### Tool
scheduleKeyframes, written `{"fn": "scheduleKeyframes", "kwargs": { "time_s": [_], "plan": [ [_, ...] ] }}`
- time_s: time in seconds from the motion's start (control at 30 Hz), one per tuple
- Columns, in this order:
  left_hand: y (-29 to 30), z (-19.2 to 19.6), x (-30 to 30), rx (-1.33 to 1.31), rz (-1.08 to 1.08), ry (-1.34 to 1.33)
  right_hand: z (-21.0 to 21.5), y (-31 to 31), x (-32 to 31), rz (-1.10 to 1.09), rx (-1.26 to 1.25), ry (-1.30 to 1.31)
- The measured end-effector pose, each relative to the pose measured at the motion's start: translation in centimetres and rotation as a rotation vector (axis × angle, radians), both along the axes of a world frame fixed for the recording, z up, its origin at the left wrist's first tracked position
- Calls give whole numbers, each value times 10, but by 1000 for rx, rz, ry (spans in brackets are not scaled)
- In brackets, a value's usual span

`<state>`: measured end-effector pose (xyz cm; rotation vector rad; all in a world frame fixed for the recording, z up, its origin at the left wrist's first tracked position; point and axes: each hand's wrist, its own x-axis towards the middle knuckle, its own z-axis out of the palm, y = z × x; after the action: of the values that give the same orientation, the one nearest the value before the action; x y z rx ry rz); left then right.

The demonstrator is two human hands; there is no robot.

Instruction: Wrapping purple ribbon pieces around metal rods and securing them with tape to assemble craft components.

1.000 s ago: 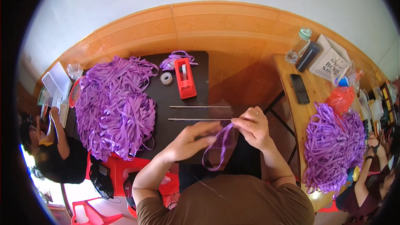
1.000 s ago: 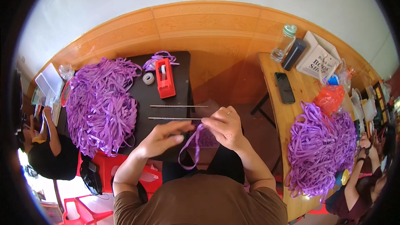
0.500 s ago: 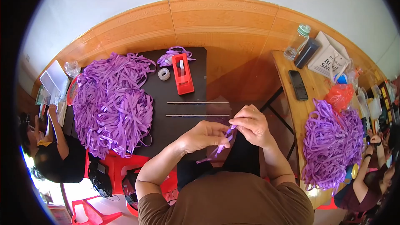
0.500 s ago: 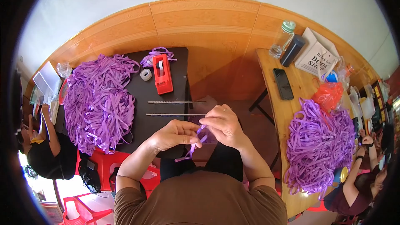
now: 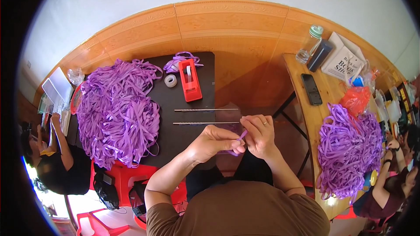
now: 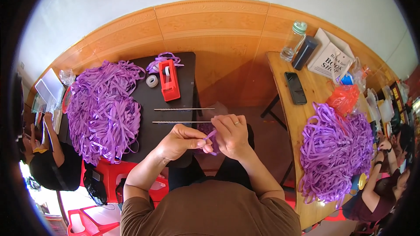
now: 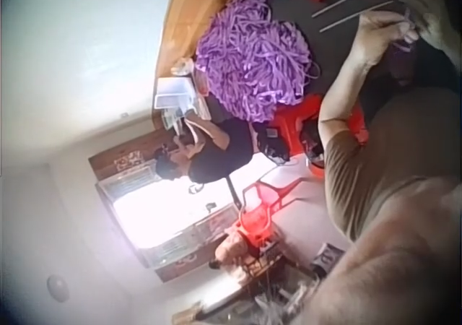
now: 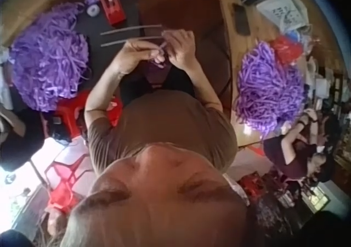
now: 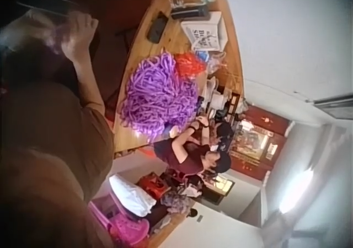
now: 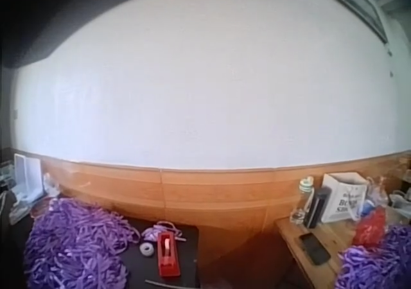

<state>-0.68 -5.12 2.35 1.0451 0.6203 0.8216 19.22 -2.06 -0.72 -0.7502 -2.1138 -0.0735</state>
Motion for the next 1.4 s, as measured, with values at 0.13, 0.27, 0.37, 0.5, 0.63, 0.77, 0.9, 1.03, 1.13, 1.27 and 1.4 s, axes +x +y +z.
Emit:
{"fn": "scheduleKeyframes", "kwargs": {
  "time_s": [0.13, 0.27, 0.37, 0.5, 0.63, 0.77, 0.9, 1.03, 1.13, 1.27, 1.4],
  "plan": [
    [1, 16, -5, 23, -42, -50, -27, -5, 3, -96, -43, 108],
    [-1, 27, -9, -23, -12, -129, -50, -11, 5, -179, -117, 170],
    [-2, 36, -10, 1, 7, -191, -77, -13, 13, -213, -216, 164],
    [-2, 49, -11, 21, 50, -231, -99, -21, 17, -190, -387, 294],
    [-5, 54, -12, 57, 77, -216, -100, -21, 15, -144, -409, 472],
    [-11, 57, -14, 65, 86, -188, -102, -17, 17, -50, -541, 893],
    [-29, 55, -17, -32, -32, -38, -99, -4, 25, -86, -496, 1090],
    [-56, 23, -18, -229, -148, -9, -91, 13, 39, -163, -369, 1203],
    [-70, -5, -20, -378, -122, 22, -77, 19, 42, -234, -258, 1121],
    [-74, -15, -24, -495, -75, -30, -82, 19, 40, -286, -234, 1052],
    [-63, 13, -35, -354, 99, -140, -87, 18, 34, -389, -215, 779]
  ]
}}
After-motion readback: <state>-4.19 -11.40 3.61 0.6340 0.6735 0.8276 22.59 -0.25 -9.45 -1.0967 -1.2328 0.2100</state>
